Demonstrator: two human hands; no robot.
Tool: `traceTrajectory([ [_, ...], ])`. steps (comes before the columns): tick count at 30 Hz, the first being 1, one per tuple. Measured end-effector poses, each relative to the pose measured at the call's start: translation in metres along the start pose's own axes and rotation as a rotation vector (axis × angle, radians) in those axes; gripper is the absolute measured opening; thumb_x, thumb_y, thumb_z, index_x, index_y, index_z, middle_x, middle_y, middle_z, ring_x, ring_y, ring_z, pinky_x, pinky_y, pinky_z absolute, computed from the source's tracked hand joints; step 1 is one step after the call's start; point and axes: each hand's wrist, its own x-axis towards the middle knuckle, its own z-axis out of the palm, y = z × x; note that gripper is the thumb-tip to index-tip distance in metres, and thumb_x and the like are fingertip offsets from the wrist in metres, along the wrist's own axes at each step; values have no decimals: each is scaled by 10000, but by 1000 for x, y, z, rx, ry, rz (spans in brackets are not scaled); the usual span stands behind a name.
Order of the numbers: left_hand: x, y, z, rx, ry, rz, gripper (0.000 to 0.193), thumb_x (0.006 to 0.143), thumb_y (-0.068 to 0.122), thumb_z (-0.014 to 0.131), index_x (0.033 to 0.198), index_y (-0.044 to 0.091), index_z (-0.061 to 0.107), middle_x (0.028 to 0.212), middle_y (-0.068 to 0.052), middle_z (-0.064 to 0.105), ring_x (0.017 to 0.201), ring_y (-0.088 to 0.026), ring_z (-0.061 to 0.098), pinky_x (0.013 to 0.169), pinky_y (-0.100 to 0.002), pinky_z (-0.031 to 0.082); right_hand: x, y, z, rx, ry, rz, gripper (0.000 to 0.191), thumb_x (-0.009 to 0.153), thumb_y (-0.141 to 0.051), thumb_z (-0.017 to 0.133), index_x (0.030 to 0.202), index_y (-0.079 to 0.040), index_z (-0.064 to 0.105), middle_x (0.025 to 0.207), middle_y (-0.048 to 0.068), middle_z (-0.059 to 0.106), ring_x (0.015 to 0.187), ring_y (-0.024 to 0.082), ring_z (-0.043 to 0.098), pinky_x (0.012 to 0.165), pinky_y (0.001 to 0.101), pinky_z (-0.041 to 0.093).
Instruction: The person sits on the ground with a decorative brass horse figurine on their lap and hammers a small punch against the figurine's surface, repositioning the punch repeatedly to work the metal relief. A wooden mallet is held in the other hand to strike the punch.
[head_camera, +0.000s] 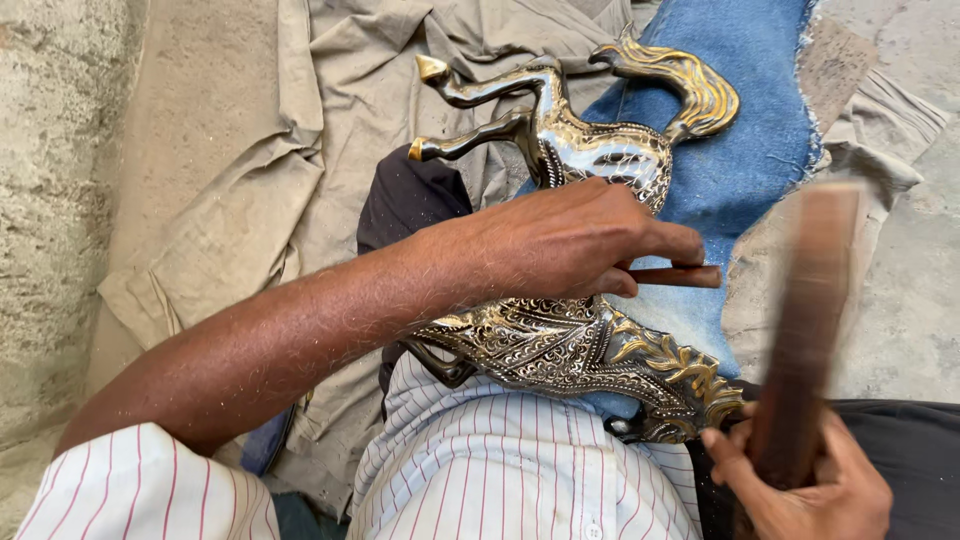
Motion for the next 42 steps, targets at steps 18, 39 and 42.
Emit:
traceTrajectory([
  [18,4,-8,-5,-28,51,21,556,756,124,868,1250,119,613,852,-125,750,831,-343,736,684,-482,531,15,7,-15,-32,33,-98,232,788,1,853,940,38,681,732,111,704,685,181,720,688,322,585],
  [39,23,5,-6,-7,3,-49,373,737,90,841,1049,110,637,725,-73,718,739,-276,736,651,-472,504,-4,25,-30,360,88,-182,497,837,67,726,1285,35,514,885,117,673,778,171,721,754,327,617],
  [42,27,0,-2,1,8,16,415,677,99,877,1005,87,623,799,-98,731,790,-332,719,681,-490,508,-13,17,-26,566,43,-184,499,809,68,719,1238,-15,477,837,78,656,767,142,729,734,336,652],
])
